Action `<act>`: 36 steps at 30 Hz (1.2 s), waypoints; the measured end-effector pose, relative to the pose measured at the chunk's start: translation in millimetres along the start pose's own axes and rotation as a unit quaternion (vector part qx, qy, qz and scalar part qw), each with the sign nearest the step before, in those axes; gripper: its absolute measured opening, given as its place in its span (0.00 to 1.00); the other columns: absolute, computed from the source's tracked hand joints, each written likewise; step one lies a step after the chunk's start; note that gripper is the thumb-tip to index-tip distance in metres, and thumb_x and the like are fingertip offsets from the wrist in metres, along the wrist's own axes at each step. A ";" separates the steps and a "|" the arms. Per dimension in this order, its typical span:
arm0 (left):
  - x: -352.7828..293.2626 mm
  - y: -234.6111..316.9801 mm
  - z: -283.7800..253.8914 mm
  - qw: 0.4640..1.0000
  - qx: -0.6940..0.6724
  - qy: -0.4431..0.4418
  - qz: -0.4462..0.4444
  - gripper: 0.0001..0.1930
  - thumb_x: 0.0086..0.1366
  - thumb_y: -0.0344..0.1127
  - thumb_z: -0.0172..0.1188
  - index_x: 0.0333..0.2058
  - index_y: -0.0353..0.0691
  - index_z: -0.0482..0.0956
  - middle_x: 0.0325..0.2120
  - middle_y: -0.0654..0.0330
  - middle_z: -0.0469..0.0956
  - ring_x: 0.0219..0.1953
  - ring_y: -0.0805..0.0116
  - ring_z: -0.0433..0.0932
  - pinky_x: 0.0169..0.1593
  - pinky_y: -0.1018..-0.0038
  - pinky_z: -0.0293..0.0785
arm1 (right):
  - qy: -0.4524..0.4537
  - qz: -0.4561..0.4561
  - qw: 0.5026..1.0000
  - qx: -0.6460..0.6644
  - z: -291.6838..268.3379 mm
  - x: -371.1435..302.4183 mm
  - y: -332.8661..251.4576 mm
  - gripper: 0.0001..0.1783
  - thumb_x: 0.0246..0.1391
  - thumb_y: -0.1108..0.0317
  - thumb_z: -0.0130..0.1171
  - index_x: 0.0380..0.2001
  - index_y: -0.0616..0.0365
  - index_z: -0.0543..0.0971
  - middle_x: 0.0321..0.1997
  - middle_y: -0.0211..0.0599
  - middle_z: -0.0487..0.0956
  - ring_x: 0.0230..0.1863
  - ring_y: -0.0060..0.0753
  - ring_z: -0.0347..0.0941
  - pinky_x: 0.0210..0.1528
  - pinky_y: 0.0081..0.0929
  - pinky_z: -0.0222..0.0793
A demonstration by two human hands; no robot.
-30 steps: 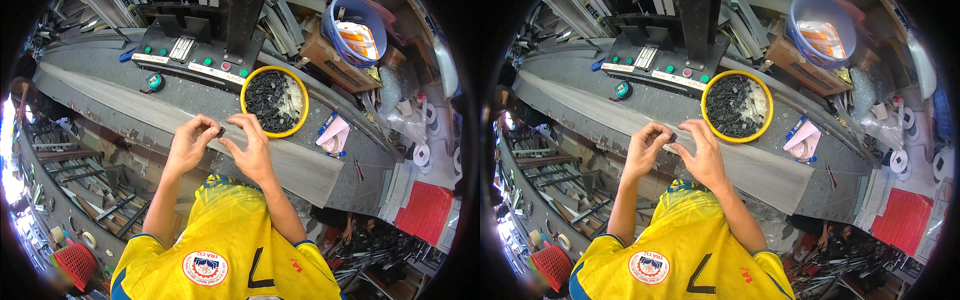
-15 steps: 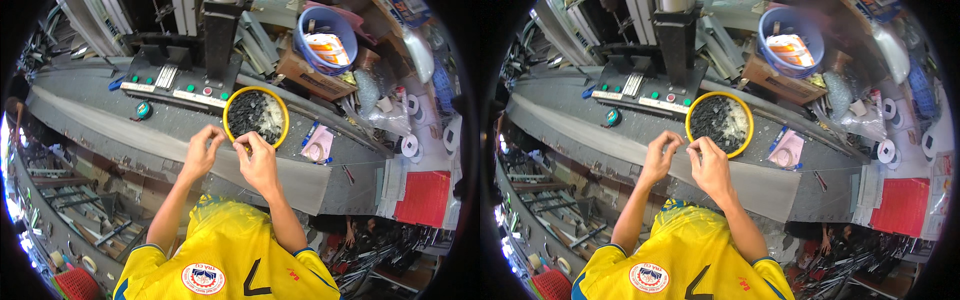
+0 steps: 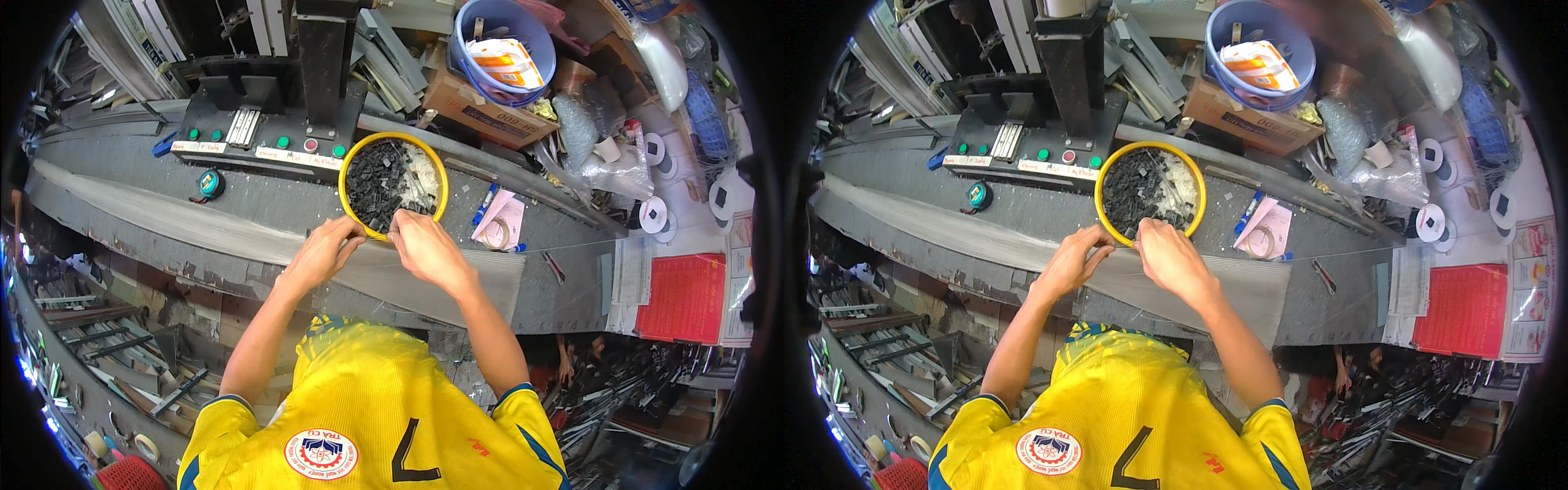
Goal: The person assembles small black plastic clips onto a long metal frame using both hands. They repeatedly pick clips from a yellow bowl, align them with slots on the frame, and press them into place. The person occasionally repositions the frame on the workbench to continue the assembly.
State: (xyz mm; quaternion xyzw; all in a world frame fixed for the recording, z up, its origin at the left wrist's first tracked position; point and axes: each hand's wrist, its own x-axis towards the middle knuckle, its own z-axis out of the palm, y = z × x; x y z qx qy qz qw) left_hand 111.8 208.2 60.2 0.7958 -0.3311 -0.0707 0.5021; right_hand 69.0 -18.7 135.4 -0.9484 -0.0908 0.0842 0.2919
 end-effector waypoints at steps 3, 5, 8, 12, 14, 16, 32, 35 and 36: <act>-4.7 -11.2 -2.2 0.999 0.041 -0.011 0.019 0.06 0.70 0.27 0.65 0.43 0.37 0.78 0.40 0.53 0.83 0.42 0.47 0.79 0.51 0.57 0.71 | -0.089 0.003 0.996 -0.026 7.3 4.6 8.2 0.10 0.66 0.70 0.58 0.36 0.69 0.76 0.38 0.60 0.83 0.45 0.67 0.81 0.49 0.55 0.76; -8.7 -15.5 -3.0 0.998 0.060 -0.022 0.018 0.06 0.70 0.28 0.65 0.43 0.39 0.78 0.40 0.55 0.82 0.43 0.50 0.78 0.53 0.58 0.67 | -0.135 -0.005 0.991 -0.017 11.5 9.3 12.2 0.11 0.66 0.69 0.56 0.36 0.69 0.77 0.38 0.60 0.83 0.45 0.68 0.81 0.49 0.55 0.75; -12.2 -19.6 -4.6 0.996 0.080 -0.022 0.020 0.06 0.70 0.30 0.66 0.43 0.40 0.79 0.39 0.59 0.80 0.43 0.55 0.77 0.54 0.61 0.62 | -0.195 0.004 0.981 -0.010 14.7 16.1 14.0 0.15 0.65 0.66 0.54 0.36 0.72 0.79 0.39 0.65 0.84 0.45 0.69 0.82 0.50 0.57 0.76; -18.6 -22.6 -5.3 0.996 0.087 0.017 0.005 0.05 0.70 0.30 0.67 0.42 0.41 0.81 0.39 0.60 0.81 0.42 0.56 0.77 0.55 0.61 0.62 | -0.165 0.001 0.985 0.041 13.2 20.9 11.9 0.13 0.64 0.65 0.58 0.35 0.68 0.82 0.38 0.60 0.84 0.44 0.66 0.82 0.48 0.55 0.77; -22.2 -24.6 -5.4 0.995 0.087 0.041 -0.018 0.04 0.70 0.30 0.68 0.41 0.41 0.82 0.38 0.60 0.81 0.42 0.57 0.78 0.55 0.61 0.62 | -0.089 -0.036 0.995 0.039 14.1 25.6 9.6 0.11 0.62 0.67 0.61 0.36 0.67 0.82 0.37 0.55 0.84 0.41 0.62 0.82 0.46 0.50 0.77; -23.3 -27.0 -3.4 0.995 0.070 0.063 -0.034 0.04 0.70 0.29 0.68 0.41 0.42 0.83 0.38 0.60 0.81 0.42 0.58 0.78 0.54 0.62 0.62 | -0.028 -0.035 0.998 0.038 16.0 29.6 6.8 0.08 0.59 0.70 0.65 0.36 0.65 0.84 0.36 0.50 0.85 0.38 0.55 0.83 0.44 0.45 0.77; -25.3 -26.4 20.2 0.981 0.025 0.154 -0.116 0.02 0.68 0.27 0.68 0.39 0.37 0.86 0.33 0.57 0.82 0.34 0.62 0.79 0.47 0.68 0.68 | 0.167 -0.072 0.969 0.165 49.5 65.0 -3.4 0.05 0.58 0.75 0.68 0.36 0.63 0.83 0.33 0.42 0.82 0.28 0.37 0.81 0.32 0.35 0.76; -28.1 -38.5 19.1 0.972 -0.131 0.180 -0.075 0.03 0.69 0.26 0.68 0.39 0.35 0.86 0.34 0.58 0.82 0.37 0.68 0.78 0.48 0.71 0.68 | 0.196 -0.001 0.958 0.210 74.8 66.9 -3.5 0.04 0.58 0.76 0.68 0.36 0.64 0.83 0.33 0.42 0.82 0.27 0.35 0.81 0.31 0.34 0.75; -31.1 -42.4 18.6 0.958 -0.184 0.201 -0.094 0.04 0.69 0.26 0.69 0.40 0.35 0.87 0.35 0.58 0.83 0.39 0.69 0.78 0.49 0.72 0.69 | 0.210 0.002 0.949 0.236 83.7 66.5 -4.2 0.04 0.60 0.75 0.69 0.36 0.65 0.84 0.33 0.37 0.83 0.25 0.24 0.77 0.29 0.26 0.72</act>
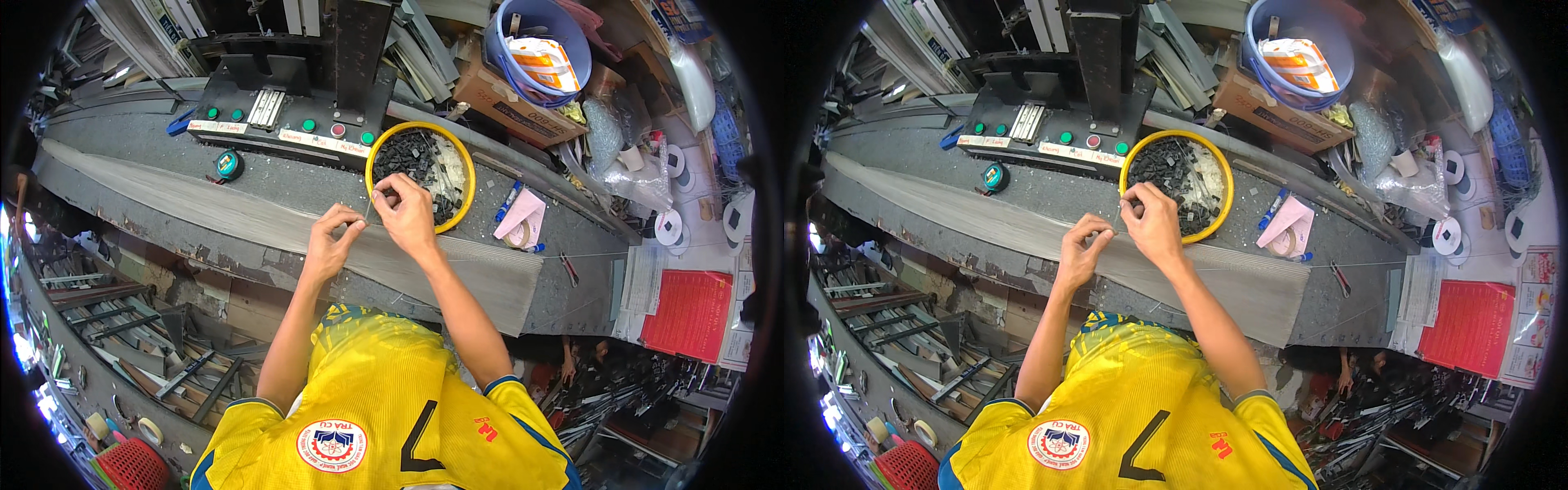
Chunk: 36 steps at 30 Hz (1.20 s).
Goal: The person assembles small black plastic clips onto a long metal frame using both hands. They repeatedly pick clips from a yellow bowl, align them with slots on the frame, and press them into place. The person occasionally repositions the frame on the workbench to continue the assembly.
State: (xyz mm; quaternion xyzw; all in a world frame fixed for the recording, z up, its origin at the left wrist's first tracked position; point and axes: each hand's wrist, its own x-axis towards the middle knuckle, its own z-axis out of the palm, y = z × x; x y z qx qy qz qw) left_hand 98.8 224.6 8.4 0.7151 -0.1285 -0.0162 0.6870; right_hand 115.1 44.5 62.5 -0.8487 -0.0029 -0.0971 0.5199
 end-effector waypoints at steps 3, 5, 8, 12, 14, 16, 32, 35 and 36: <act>-4.7 -8.6 -4.1 0.989 -0.122 0.063 -0.052 0.05 0.68 0.26 0.70 0.42 0.36 0.89 0.38 0.59 0.84 0.42 0.70 0.78 0.52 0.72 0.71 | -0.008 0.028 1.000 -0.009 21.6 -14.7 5.0 0.04 0.59 0.76 0.69 0.35 0.65 0.84 0.32 0.38 0.82 0.25 0.24 0.77 0.29 0.27 0.73; -3.7 -11.2 -4.0 0.980 -0.159 0.104 -0.050 0.05 0.69 0.26 0.69 0.43 0.36 0.89 0.38 0.60 0.84 0.43 0.71 0.78 0.53 0.73 0.72 | -0.022 -0.004 0.999 -0.026 35.9 -31.0 -0.6 0.05 0.56 0.78 0.69 0.34 0.65 0.82 0.32 0.41 0.81 0.24 0.30 0.77 0.28 0.30 0.72; -1.3 -8.2 -14.5 0.992 0.038 0.113 -0.037 0.05 0.70 0.26 0.69 0.42 0.34 0.88 0.39 0.58 0.85 0.44 0.70 0.79 0.54 0.72 0.73 | -0.017 -0.058 0.998 -0.019 39.1 -47.0 -14.5 0.06 0.55 0.79 0.69 0.36 0.64 0.82 0.35 0.43 0.81 0.24 0.37 0.77 0.29 0.34 0.73; 3.8 -0.9 -21.9 0.999 0.028 0.030 -0.011 0.05 0.70 0.26 0.68 0.41 0.33 0.87 0.40 0.57 0.86 0.45 0.70 0.80 0.55 0.70 0.74 | -0.007 -0.158 0.985 -0.070 19.5 -34.2 -23.8 0.07 0.57 0.79 0.67 0.38 0.63 0.80 0.38 0.45 0.79 0.32 0.50 0.77 0.37 0.41 0.75; 8.2 3.3 -26.3 0.999 0.005 -0.022 -0.036 0.05 0.70 0.27 0.68 0.41 0.32 0.87 0.41 0.57 0.86 0.46 0.69 0.81 0.56 0.69 0.75 | -0.018 -0.192 0.978 -0.074 9.8 -24.8 -24.7 0.07 0.59 0.78 0.66 0.40 0.63 0.81 0.40 0.47 0.79 0.37 0.55 0.78 0.43 0.45 0.76; 11.3 7.8 -31.3 0.996 -0.019 -0.058 -0.063 0.05 0.71 0.27 0.67 0.41 0.31 0.87 0.40 0.57 0.87 0.46 0.69 0.82 0.55 0.69 0.76 | -0.051 -0.127 0.990 -0.017 5.2 -23.6 -25.3 0.07 0.60 0.78 0.66 0.42 0.64 0.80 0.40 0.47 0.80 0.38 0.55 0.79 0.43 0.43 0.76; -1.2 -1.1 -32.7 0.985 -0.122 -0.063 -0.103 0.06 0.74 0.30 0.63 0.39 0.32 0.82 0.43 0.65 0.75 0.47 0.75 0.71 0.56 0.76 0.66 | -0.125 -0.068 0.988 0.067 3.6 -14.5 -9.1 0.06 0.59 0.77 0.69 0.40 0.64 0.85 0.41 0.38 0.84 0.38 0.32 0.82 0.41 0.27 0.76; -4.8 -10.4 -28.1 0.953 -0.265 -0.039 -0.139 0.06 0.74 0.29 0.62 0.39 0.33 0.82 0.46 0.66 0.73 0.49 0.75 0.69 0.57 0.76 0.64 | -0.074 -0.147 0.985 0.048 12.9 -19.3 -6.7 0.07 0.59 0.76 0.69 0.41 0.64 0.85 0.41 0.40 0.84 0.39 0.43 0.83 0.42 0.35 0.79; -6.4 -12.2 -26.0 0.952 -0.267 -0.017 -0.146 0.05 0.74 0.29 0.63 0.39 0.33 0.83 0.46 0.65 0.73 0.50 0.75 0.69 0.59 0.76 0.63 | -0.050 -0.164 0.985 0.028 17.1 -21.4 -6.1 0.08 0.59 0.75 0.70 0.41 0.63 0.85 0.42 0.41 0.84 0.40 0.45 0.83 0.42 0.36 0.79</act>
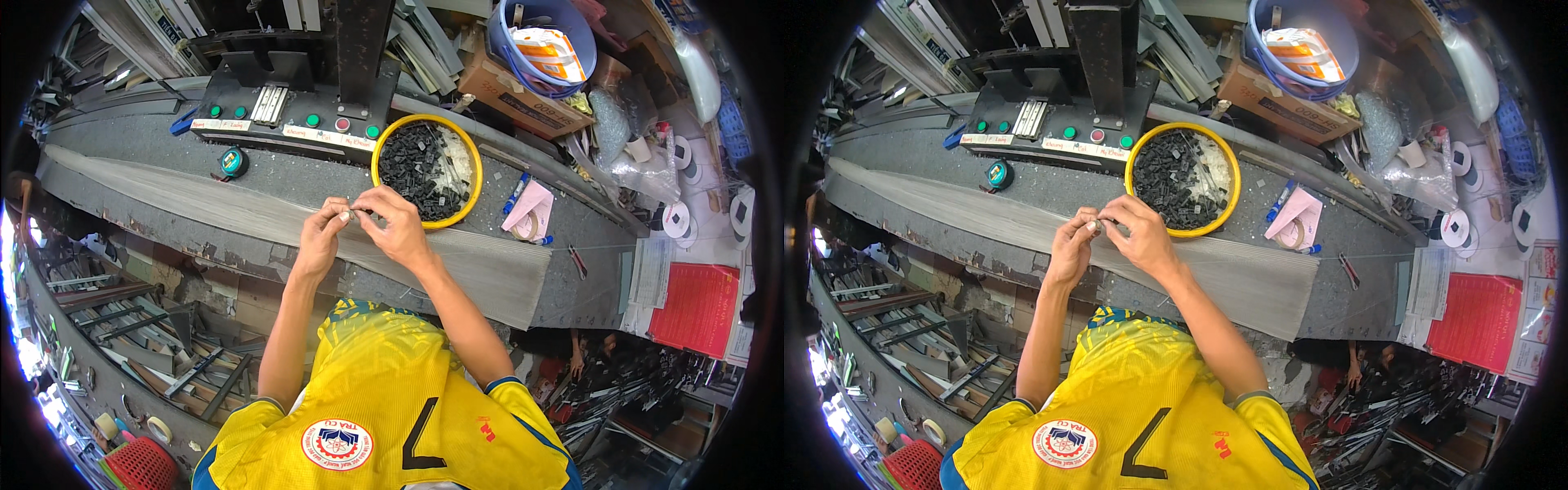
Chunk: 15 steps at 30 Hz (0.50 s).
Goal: The person assembles small black plastic clips onto a long metal frame using both hands. They repeatedly pick clips from a yellow bowl, align them with slots on the frame, and press them into place. The person occasionally repositions the frame on the workbench to continue the assembly.
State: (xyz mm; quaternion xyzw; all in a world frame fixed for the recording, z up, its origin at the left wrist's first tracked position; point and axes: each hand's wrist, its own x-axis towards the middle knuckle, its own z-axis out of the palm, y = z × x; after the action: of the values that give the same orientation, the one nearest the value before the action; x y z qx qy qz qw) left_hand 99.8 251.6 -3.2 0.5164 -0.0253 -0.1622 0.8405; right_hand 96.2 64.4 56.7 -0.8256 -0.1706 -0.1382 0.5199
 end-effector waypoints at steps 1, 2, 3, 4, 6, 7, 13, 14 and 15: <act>-1.0 -2.6 1.5 1.000 -0.005 0.021 -0.001 0.04 0.73 0.29 0.63 0.40 0.34 0.83 0.46 0.65 0.74 0.51 0.74 0.69 0.60 0.75 0.63 | 0.019 -0.019 0.999 -0.024 4.6 -1.9 -0.2 0.08 0.59 0.75 0.70 0.42 0.63 0.85 0.43 0.42 0.84 0.40 0.46 0.83 0.43 0.37 0.79; -1.9 -4.7 3.1 0.999 -0.011 0.042 -0.003 0.04 0.73 0.28 0.63 0.40 0.34 0.84 0.46 0.65 0.74 0.52 0.74 0.70 0.62 0.74 0.62 | 0.044 -0.039 0.997 -0.046 8.9 -4.1 -1.0 0.08 0.59 0.75 0.70 0.42 0.63 0.86 0.43 0.42 0.85 0.41 0.48 0.83 0.44 0.37 0.79; -2.4 -6.4 5.1 0.998 0.013 0.054 0.018 0.04 0.73 0.28 0.64 0.40 0.34 0.84 0.46 0.65 0.74 0.52 0.74 0.70 0.62 0.74 0.62 | 0.050 -0.017 0.998 -0.039 13.0 -7.1 -2.7 0.09 0.59 0.75 0.70 0.42 0.63 0.86 0.44 0.42 0.85 0.40 0.47 0.83 0.43 0.37 0.79; -2.7 -7.9 7.5 0.996 0.036 0.067 0.038 0.04 0.73 0.28 0.64 0.41 0.34 0.84 0.46 0.64 0.74 0.52 0.73 0.70 0.62 0.74 0.62 | 0.062 0.003 0.998 -0.030 16.6 -10.3 -4.9 0.09 0.59 0.75 0.70 0.43 0.63 0.86 0.44 0.43 0.85 0.40 0.46 0.83 0.43 0.37 0.79; -3.1 -9.0 10.9 0.990 0.086 0.087 0.067 0.04 0.73 0.27 0.65 0.41 0.33 0.84 0.46 0.64 0.75 0.52 0.73 0.71 0.62 0.73 0.64 | 0.076 0.063 0.995 -0.007 20.5 -14.6 -7.6 0.10 0.59 0.76 0.70 0.44 0.63 0.87 0.45 0.42 0.86 0.37 0.39 0.82 0.39 0.34 0.77; -2.9 -8.8 12.2 0.986 0.113 0.096 0.075 0.04 0.72 0.27 0.65 0.41 0.32 0.84 0.46 0.64 0.75 0.51 0.72 0.71 0.61 0.72 0.65 | 0.079 0.103 0.991 0.007 21.6 -16.4 -8.5 0.10 0.59 0.76 0.70 0.44 0.63 0.87 0.44 0.40 0.86 0.34 0.34 0.81 0.35 0.30 0.74; -2.7 -0.2 24.2 0.916 0.330 0.156 0.166 0.05 0.70 0.27 0.68 0.40 0.32 0.85 0.42 0.59 0.75 0.48 0.67 0.74 0.57 0.70 0.71 | 0.165 0.087 0.982 -0.034 36.7 -18.7 -9.9 0.07 0.60 0.76 0.70 0.41 0.63 0.86 0.41 0.37 0.86 0.29 0.24 0.77 0.29 0.26 0.70; -4.3 0.5 28.5 0.893 0.368 0.175 0.192 0.05 0.70 0.27 0.69 0.40 0.32 0.85 0.41 0.58 0.75 0.48 0.66 0.74 0.56 0.70 0.71 | 0.183 0.071 0.980 -0.043 39.5 -18.6 -10.0 0.06 0.60 0.76 0.70 0.41 0.63 0.86 0.40 0.37 0.86 0.29 0.24 0.77 0.29 0.26 0.70; -5.1 1.3 32.1 0.897 0.355 0.187 0.184 0.05 0.69 0.28 0.69 0.40 0.32 0.85 0.41 0.58 0.75 0.48 0.66 0.74 0.56 0.70 0.71 | 0.181 0.072 0.980 -0.049 41.3 -18.2 -9.8 0.06 0.60 0.76 0.70 0.40 0.63 0.86 0.40 0.38 0.85 0.29 0.25 0.77 0.28 0.26 0.70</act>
State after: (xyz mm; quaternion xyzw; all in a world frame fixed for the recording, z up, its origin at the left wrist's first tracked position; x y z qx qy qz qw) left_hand 88.6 226.1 13.6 0.7876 -0.0181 0.1142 0.6052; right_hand 77.7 103.2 39.9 -0.8216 -0.0068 -0.2557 0.5094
